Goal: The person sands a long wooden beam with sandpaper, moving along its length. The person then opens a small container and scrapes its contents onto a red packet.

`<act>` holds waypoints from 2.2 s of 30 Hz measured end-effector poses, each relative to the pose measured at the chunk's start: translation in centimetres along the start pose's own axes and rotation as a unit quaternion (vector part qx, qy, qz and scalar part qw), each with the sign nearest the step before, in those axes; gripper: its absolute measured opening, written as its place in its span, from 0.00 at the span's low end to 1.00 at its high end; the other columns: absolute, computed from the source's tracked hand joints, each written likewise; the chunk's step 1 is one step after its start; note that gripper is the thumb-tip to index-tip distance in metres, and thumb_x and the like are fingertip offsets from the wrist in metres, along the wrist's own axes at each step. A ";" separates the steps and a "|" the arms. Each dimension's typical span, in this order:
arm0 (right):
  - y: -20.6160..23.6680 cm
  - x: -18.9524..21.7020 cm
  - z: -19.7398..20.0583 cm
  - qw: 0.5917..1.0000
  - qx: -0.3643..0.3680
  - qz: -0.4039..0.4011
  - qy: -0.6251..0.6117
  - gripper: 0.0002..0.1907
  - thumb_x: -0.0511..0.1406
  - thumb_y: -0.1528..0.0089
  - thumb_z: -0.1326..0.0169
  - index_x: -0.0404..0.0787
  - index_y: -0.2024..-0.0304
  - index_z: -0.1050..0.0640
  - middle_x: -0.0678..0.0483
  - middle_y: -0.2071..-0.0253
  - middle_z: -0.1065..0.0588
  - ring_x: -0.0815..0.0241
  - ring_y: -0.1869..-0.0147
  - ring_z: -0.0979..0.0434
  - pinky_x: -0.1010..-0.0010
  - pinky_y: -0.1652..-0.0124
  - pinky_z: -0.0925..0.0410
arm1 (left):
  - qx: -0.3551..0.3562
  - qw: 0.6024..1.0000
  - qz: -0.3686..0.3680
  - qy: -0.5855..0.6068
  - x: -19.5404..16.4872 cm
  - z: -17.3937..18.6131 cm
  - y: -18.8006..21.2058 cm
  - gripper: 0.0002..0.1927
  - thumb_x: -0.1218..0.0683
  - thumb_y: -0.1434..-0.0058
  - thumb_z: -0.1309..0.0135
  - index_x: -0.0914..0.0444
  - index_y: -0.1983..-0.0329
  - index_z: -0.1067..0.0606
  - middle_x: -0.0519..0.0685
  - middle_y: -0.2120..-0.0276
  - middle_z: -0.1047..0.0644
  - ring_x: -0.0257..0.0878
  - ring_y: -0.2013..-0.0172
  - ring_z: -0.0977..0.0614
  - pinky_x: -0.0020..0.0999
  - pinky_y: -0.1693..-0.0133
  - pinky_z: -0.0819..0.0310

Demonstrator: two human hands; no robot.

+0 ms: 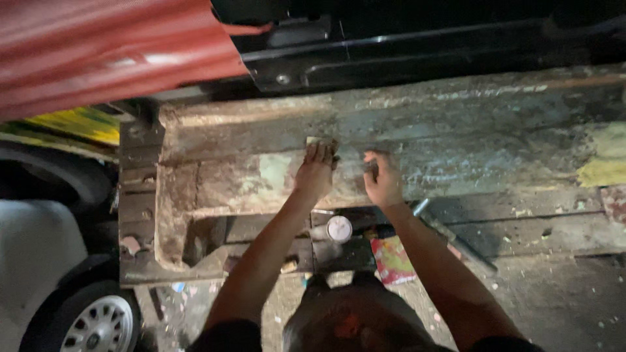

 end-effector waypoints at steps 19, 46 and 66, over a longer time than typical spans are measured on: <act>-0.1 0.4 0.0 1.000 0.007 -0.014 0.007 0.23 0.27 0.42 0.43 0.41 0.44 0.27 0.51 0.56 0.21 0.46 0.52 0.23 0.57 0.49 0.30 | 0.058 0.997 0.027 0.044 0.8 0.8 2.2 0.21 0.53 0.28 0.54 0.70 0.36 0.31 0.62 0.37 0.29 0.59 0.32 0.33 0.48 0.28 0.44; 0.3 0.9 1.1 0.999 -0.034 0.016 0.019 0.29 0.26 0.44 0.45 0.39 0.39 0.30 0.46 0.48 0.25 0.41 0.45 0.25 0.55 0.44 0.32 | 0.082 0.995 0.032 0.045 -0.3 0.8 2.8 0.30 0.55 0.34 0.54 0.71 0.29 0.39 0.66 0.30 0.39 0.63 0.29 0.41 0.52 0.32 0.48; -0.2 0.7 0.3 0.999 0.019 -0.029 0.018 0.23 0.27 0.41 0.43 0.40 0.43 0.26 0.45 0.50 0.25 0.42 0.48 0.25 0.57 0.51 0.30 | 0.078 0.991 0.005 0.106 0.6 -0.1 2.0 0.24 0.55 0.38 0.44 0.62 0.38 0.26 0.58 0.34 0.30 0.60 0.34 0.33 0.47 0.37 0.37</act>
Point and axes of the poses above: each hand's wrist, its own y-axis away from the middle knuckle, its own z-axis out of the back of the hand, x = y × z, the point moved 7 cm from there along -y, towards the middle knuckle
